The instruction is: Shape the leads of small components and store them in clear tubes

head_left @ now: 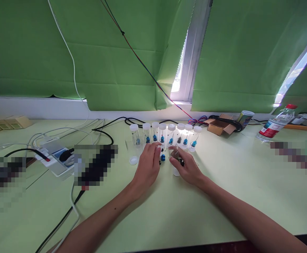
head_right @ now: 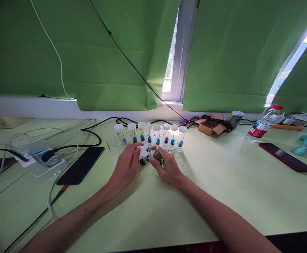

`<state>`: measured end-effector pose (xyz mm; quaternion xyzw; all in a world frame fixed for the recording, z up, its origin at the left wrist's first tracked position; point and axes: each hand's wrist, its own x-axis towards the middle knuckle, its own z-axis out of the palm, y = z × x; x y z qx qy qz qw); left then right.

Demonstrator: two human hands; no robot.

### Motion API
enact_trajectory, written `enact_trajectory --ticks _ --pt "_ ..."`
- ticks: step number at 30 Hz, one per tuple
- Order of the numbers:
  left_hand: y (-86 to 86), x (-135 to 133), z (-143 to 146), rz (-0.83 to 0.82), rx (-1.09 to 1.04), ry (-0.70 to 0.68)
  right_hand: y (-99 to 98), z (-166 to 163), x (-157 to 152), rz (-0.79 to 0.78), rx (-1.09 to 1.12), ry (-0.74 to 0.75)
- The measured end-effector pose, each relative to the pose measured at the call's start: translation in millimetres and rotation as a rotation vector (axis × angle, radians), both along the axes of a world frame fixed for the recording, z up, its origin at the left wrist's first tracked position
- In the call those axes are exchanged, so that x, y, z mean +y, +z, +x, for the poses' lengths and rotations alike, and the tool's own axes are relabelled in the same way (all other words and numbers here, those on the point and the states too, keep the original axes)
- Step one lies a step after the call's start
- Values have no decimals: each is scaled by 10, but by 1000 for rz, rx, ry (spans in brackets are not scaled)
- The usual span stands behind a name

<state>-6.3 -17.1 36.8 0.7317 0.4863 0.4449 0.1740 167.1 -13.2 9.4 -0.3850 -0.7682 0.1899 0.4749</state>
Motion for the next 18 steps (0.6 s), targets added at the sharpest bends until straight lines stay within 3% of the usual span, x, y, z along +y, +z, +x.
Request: enact_trajectory --ticks 9,18 --pt "-49 21 22 -279 -436 -156 -48 13 4 -8 -109 165" --pt "-14 -43 23 -136 -259 -108 28 15 -50 -92 -167 241"
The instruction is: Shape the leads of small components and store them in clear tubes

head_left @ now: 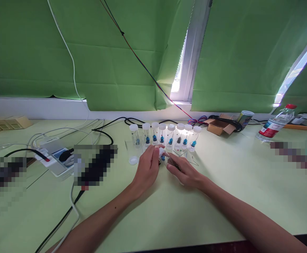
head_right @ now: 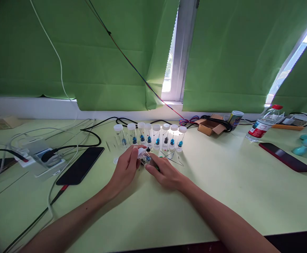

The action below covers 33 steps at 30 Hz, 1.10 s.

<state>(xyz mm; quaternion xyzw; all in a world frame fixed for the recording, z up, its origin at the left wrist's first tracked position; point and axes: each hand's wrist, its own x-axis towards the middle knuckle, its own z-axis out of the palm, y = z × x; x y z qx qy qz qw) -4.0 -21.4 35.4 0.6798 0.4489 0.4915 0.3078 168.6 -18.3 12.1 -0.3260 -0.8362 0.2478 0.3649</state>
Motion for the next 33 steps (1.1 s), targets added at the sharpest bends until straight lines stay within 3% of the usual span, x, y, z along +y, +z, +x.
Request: enact_trajectory --ticks 11,33 --pt "-40 14 -14 142 206 -45 -4 -13 13 -71 -16 -22" --pt "-132 58 -5 34 82 -180 -51 -58 -5 -123 89 -86"
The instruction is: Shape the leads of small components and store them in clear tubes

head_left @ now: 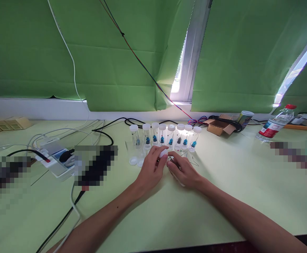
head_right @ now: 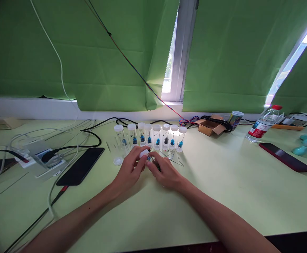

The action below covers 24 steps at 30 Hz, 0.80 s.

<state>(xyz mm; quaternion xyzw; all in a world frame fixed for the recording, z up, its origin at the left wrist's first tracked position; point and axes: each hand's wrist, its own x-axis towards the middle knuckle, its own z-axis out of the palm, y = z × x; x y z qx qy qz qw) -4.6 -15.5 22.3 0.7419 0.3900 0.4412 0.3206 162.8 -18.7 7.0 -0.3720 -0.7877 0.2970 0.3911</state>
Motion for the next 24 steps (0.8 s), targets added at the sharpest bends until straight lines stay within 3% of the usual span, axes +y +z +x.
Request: enact_trajectory --ticks 24 --pt "-65 -6 35 29 -94 29 -18 -8 -9 20 9 -1"
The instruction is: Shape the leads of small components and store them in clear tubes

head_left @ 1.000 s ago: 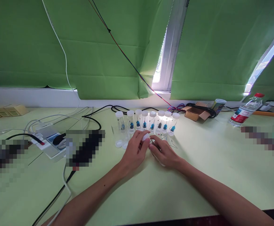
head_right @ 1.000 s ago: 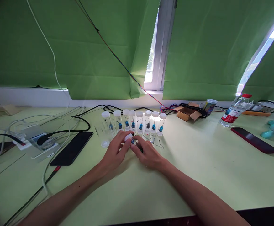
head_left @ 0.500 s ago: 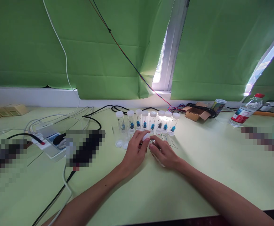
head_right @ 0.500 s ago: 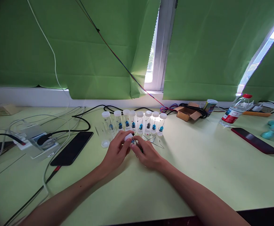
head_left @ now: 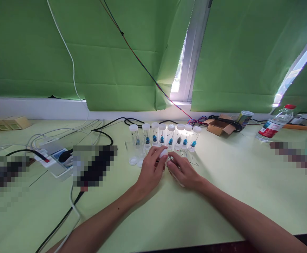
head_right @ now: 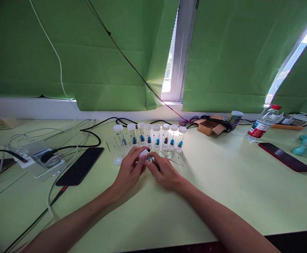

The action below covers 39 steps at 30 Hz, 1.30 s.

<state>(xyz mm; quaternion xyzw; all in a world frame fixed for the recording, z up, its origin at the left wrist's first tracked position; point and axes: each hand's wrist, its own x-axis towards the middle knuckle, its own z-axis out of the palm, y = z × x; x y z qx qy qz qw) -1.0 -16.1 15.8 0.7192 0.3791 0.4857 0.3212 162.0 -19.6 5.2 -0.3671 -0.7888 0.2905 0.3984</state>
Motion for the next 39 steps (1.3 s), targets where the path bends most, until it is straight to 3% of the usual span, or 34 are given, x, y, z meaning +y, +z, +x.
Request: enact_trajectory --ticks 24,39 --pt "2 -78 39 6 -66 126 47 5 35 -2 -66 -31" --pt "50 -4 18 -32 44 258 70 4 26 23 -148 -4"
